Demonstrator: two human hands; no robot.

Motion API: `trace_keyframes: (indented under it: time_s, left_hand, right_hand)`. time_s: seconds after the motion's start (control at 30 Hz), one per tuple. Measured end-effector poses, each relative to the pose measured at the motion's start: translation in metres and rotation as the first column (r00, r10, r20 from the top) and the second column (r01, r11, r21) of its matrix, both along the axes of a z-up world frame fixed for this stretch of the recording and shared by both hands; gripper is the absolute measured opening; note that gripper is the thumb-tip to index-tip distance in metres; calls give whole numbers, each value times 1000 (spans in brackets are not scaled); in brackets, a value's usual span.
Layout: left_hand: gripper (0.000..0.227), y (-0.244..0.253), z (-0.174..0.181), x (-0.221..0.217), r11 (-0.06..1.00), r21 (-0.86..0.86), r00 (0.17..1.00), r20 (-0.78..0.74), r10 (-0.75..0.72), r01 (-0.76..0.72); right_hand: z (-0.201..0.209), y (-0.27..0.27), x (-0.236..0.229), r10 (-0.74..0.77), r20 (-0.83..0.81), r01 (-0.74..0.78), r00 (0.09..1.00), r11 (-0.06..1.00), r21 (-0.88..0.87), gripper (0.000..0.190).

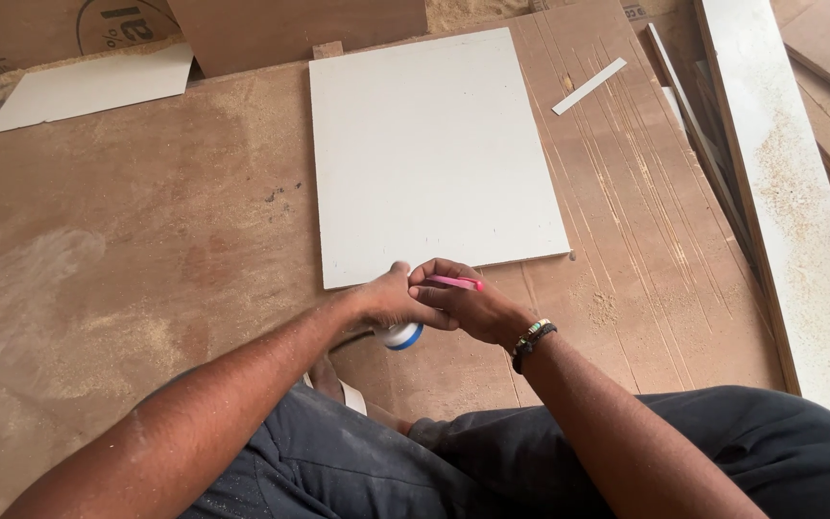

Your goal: The person sits on the floor of a workshop and measures a white board with a tape measure, holding the tape against the board and marking points with a pencil. They reposition the tape along the board edge repeatedly to mark additional measurement points.

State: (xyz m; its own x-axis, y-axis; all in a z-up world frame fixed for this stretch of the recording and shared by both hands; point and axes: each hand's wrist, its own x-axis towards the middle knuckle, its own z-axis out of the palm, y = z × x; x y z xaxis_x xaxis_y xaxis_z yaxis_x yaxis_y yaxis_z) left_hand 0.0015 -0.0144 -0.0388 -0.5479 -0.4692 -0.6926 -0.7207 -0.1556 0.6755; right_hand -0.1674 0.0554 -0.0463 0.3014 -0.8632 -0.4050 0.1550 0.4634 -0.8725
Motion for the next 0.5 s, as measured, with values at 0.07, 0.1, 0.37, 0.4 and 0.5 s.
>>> trace_keyframes:
  time_s: [0.07, 0.1, 0.37, 0.4, 0.5]
  left_hand:
    - [136, -4, 6, -1, 997, -74, 994, 110, 26, -18]
    - [144, -5, 13, -2, 998, -67, 992, 125, 25, -17]
    - [124, -34, 17, -20, 973, -232, 996, 83, 14, 6]
    - [104, -41, 7, -22, 935, -352, 996, 91, -4, 36]
    - [66, -47, -13, -28, 822, -566, 994, 112, -6, 69]
  right_hand:
    - [-2, -2, -2, -1, 19, 0, 1000, 1000, 10, 20]
    - [-1, -4, -3, 6, 49, -6, 999, 1000, 1, 21]
    - [-35, -29, -82, -21, 43, 29, 999, 980, -198, 17]
    - [-58, -40, -110, -115, 105, 139, 988, 956, -257, 18]
    - [-78, -41, -187, -347, -38, 323, 937, 904, -281, 22]
